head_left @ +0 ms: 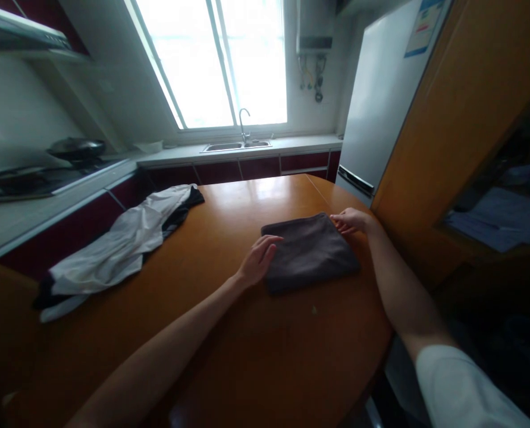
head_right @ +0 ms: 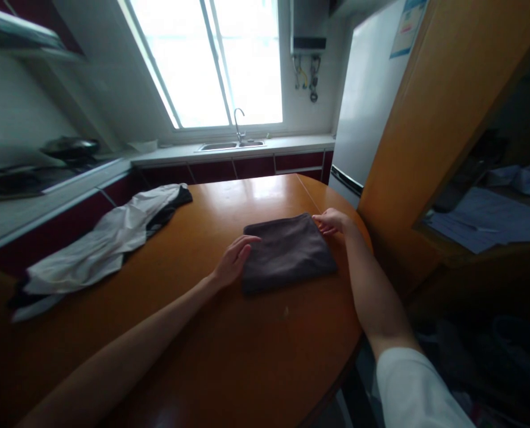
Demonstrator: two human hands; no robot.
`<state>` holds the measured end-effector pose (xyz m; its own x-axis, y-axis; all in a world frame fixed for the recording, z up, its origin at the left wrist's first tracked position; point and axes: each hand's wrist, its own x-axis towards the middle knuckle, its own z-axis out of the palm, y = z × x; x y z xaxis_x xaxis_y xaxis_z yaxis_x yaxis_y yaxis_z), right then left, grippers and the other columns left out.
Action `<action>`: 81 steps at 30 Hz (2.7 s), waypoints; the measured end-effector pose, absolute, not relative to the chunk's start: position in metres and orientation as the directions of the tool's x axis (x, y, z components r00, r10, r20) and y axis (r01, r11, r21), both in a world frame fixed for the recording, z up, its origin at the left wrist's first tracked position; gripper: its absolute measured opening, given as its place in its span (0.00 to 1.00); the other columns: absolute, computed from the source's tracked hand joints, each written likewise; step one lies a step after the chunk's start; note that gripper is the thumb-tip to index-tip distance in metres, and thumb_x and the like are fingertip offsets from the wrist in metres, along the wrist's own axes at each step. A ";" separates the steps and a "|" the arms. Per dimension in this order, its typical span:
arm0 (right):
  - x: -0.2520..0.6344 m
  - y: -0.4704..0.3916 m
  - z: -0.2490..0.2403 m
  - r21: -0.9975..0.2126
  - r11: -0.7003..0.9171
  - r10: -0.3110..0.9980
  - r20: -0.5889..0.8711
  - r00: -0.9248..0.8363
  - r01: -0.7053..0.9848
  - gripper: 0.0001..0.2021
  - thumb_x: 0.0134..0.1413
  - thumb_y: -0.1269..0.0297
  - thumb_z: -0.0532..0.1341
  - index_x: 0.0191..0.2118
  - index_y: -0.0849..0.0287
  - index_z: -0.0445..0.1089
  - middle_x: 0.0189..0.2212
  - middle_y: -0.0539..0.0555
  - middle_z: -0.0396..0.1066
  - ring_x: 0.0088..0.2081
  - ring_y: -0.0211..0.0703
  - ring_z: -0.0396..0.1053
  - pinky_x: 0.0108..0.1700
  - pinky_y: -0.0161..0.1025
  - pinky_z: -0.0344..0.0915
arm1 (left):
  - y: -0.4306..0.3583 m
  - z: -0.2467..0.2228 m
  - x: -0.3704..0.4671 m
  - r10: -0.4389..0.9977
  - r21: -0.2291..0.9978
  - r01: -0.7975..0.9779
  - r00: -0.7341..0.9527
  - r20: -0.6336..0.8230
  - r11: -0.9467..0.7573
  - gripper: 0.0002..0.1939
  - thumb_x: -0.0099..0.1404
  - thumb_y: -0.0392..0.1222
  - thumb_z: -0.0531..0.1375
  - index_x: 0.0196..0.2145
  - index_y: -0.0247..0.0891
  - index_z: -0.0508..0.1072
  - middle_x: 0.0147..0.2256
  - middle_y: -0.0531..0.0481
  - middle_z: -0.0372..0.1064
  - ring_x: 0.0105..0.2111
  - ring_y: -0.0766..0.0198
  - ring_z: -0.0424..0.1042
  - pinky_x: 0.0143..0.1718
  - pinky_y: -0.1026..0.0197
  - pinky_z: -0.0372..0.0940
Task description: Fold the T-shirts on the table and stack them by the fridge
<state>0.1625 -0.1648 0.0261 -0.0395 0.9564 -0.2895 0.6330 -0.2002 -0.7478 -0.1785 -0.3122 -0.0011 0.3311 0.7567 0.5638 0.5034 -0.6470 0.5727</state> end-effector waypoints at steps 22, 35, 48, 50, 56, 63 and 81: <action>0.148 -0.177 0.039 -0.857 -0.301 0.877 -0.421 -0.232 0.418 0.18 0.48 0.54 0.75 0.35 0.62 0.72 0.28 0.52 0.75 0.24 0.35 0.70 0.26 0.31 0.67 | -0.290 -0.019 -0.188 0.814 0.671 0.512 0.103 0.572 -0.536 0.21 0.75 0.56 0.49 0.45 0.39 0.73 0.38 0.46 0.76 0.40 0.58 0.75 0.46 0.55 0.68; 0.167 -0.148 0.034 -0.884 -0.322 0.932 -0.359 -0.051 0.338 0.12 0.50 0.62 0.74 0.37 0.62 0.75 0.26 0.51 0.75 0.23 0.34 0.69 0.29 0.31 0.68 | -0.290 -0.019 -0.187 0.821 0.678 0.503 0.124 0.557 -0.536 0.20 0.75 0.56 0.49 0.46 0.40 0.73 0.37 0.48 0.76 0.38 0.59 0.75 0.43 0.57 0.67; 0.232 -0.081 0.043 -0.890 -0.344 0.936 -0.301 0.180 0.300 0.15 0.57 0.57 0.70 0.36 0.67 0.75 0.20 0.56 0.75 0.24 0.46 0.75 0.31 0.41 0.76 | -0.291 -0.018 -0.182 0.899 0.769 0.473 0.153 0.409 -0.430 0.18 0.72 0.52 0.52 0.50 0.37 0.70 0.33 0.49 0.76 0.32 0.62 0.75 0.36 0.61 0.67; 0.237 -0.072 0.044 -0.890 -0.325 0.939 -0.264 0.220 0.320 0.16 0.58 0.56 0.69 0.37 0.68 0.75 0.20 0.56 0.74 0.24 0.46 0.74 0.31 0.42 0.76 | -0.290 -0.017 -0.183 0.916 0.800 0.453 0.118 0.383 -0.393 0.18 0.72 0.52 0.53 0.50 0.37 0.70 0.32 0.50 0.76 0.32 0.62 0.75 0.37 0.61 0.67; 0.250 -0.049 0.046 -0.870 -0.236 0.944 -0.100 0.314 0.433 0.21 0.51 0.54 0.73 0.40 0.69 0.74 0.21 0.56 0.74 0.24 0.45 0.74 0.29 0.42 0.75 | -0.290 -0.017 -0.182 0.934 0.843 0.404 0.122 0.336 -0.356 0.19 0.71 0.52 0.54 0.51 0.36 0.69 0.31 0.51 0.75 0.32 0.62 0.75 0.37 0.60 0.68; 0.253 -0.029 0.046 -0.712 -0.169 0.928 0.117 0.353 0.681 0.27 0.44 0.56 0.76 0.45 0.71 0.74 0.33 0.62 0.77 0.38 0.53 0.77 0.42 0.46 0.74 | -0.291 -0.020 -0.182 0.942 0.856 0.391 0.152 0.301 -0.336 0.24 0.71 0.53 0.54 0.57 0.35 0.67 0.32 0.50 0.76 0.32 0.61 0.77 0.38 0.60 0.70; 0.227 -0.012 0.000 -0.217 -0.114 0.983 0.120 0.142 0.970 0.29 0.70 0.55 0.46 0.70 0.65 0.55 0.73 0.65 0.44 0.73 0.57 0.41 0.69 0.60 0.44 | -0.291 -0.023 -0.183 0.940 0.821 0.460 0.213 0.268 -0.338 0.30 0.72 0.50 0.53 0.66 0.33 0.60 0.35 0.49 0.78 0.35 0.62 0.75 0.43 0.60 0.67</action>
